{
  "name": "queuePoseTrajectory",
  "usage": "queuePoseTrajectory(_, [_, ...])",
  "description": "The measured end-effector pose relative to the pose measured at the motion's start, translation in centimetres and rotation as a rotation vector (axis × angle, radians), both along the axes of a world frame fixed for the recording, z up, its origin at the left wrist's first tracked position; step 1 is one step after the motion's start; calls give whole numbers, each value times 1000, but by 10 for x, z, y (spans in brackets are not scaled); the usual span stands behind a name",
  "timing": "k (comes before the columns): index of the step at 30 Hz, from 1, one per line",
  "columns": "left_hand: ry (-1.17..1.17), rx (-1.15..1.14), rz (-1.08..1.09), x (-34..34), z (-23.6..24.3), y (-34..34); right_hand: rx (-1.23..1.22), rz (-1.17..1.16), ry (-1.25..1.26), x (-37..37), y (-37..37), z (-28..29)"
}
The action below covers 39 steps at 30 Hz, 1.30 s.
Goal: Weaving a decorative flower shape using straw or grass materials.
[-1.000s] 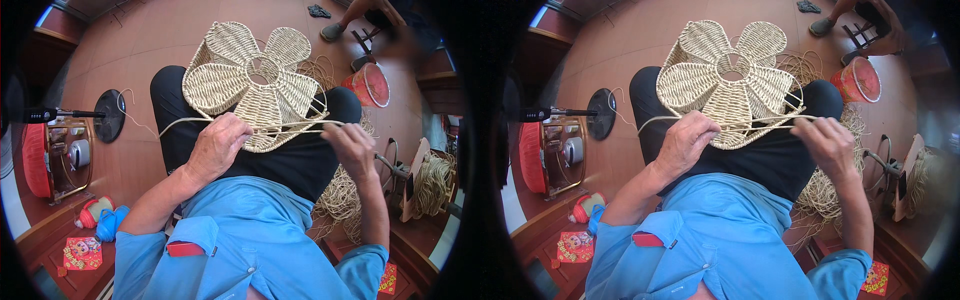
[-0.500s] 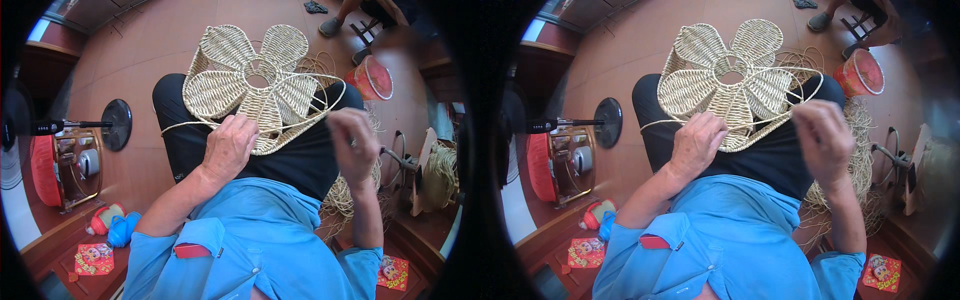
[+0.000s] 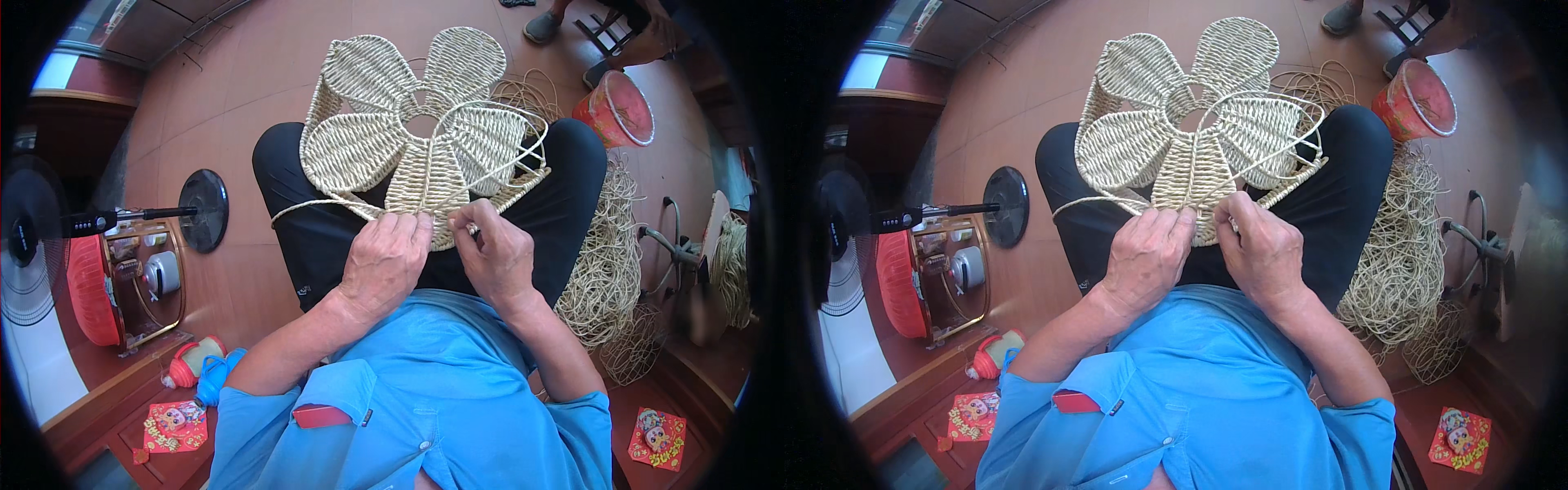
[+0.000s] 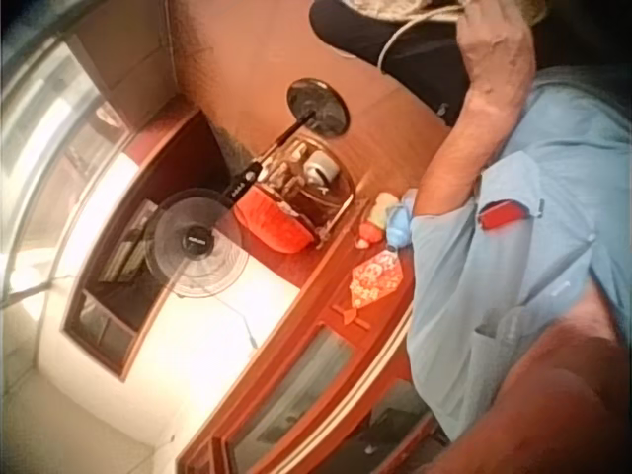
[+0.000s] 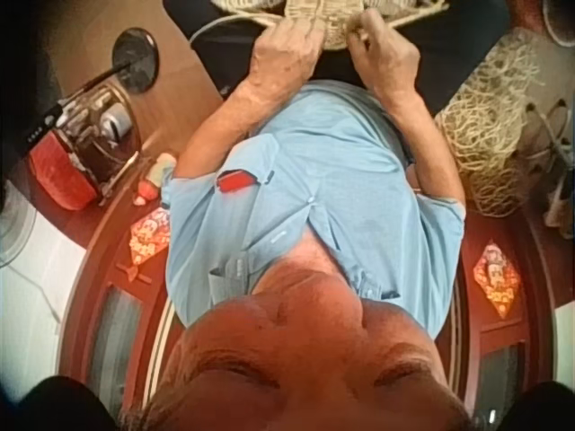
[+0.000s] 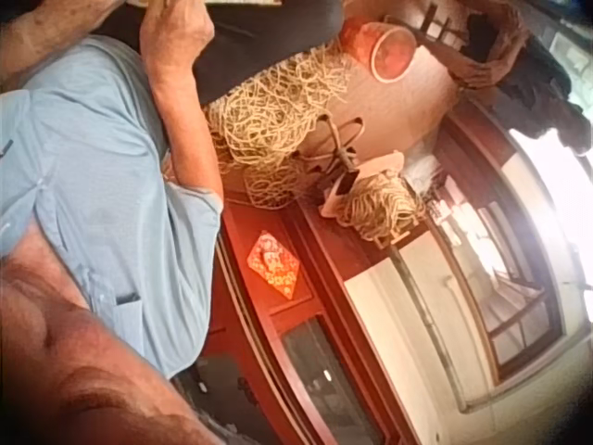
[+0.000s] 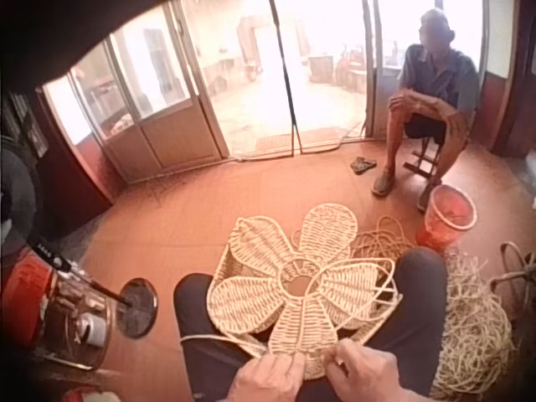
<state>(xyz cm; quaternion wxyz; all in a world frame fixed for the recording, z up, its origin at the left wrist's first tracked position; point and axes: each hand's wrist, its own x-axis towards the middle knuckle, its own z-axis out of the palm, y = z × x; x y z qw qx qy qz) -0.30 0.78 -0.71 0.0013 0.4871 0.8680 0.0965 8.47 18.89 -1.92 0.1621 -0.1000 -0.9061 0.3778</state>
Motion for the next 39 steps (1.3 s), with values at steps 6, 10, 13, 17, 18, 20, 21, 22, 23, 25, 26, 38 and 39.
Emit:
queuePoseTrajectory(6, [-697,129,187,-6,11,-2,-17,-34,-92,-7,-10,-4])
queuePoseTrajectory(10, [-675,64,211,2,11,-2,-36,-80,-139,-13,-12,-7])
queuePoseTrajectory(13, [-687,62,154,-2,2,3,-39,-98,-162,-14,-16,-8])
queuePoseTrajectory(17, [-1247,103,381,-6,16,11,-43,-125,-235,-15,-19,-6])
queuePoseTrajectory(18, [-1392,99,435,-7,21,12,-120,-133,-252,-17,-18,-5])
queuePoseTrajectory(20, [-1466,125,473,-7,24,12,-191,-138,-272,-17,-18,-3])
queuePoseTrajectory(21, [-1539,149,511,-6,24,12,-232,-147,-274,-17,-18,-3])
queuePoseTrajectory(22, [-1538,155,513,-7,23,11,-274,-153,-274,-17,-18,-4])
queuePoseTrajectory(23, [-1570,148,504,-7,21,9,-271,-148,-273,-18,-18,-4])
queuePoseTrajectory(25, [-1604,144,495,-8,19,7,-281,-153,-267,-19,-19,-3])
queuePoseTrajectory(26, [-1604,151,480,-8,19,7,-279,-153,-269,-19,-19,-2])
queuePoseTrajectory(38, [-794,186,217,5,17,-19,-256,-314,-18,-11,-42,-19])
queuePoseTrajectory(39, [-939,211,288,2,21,-19,-491,-338,11,-10,-42,-21])
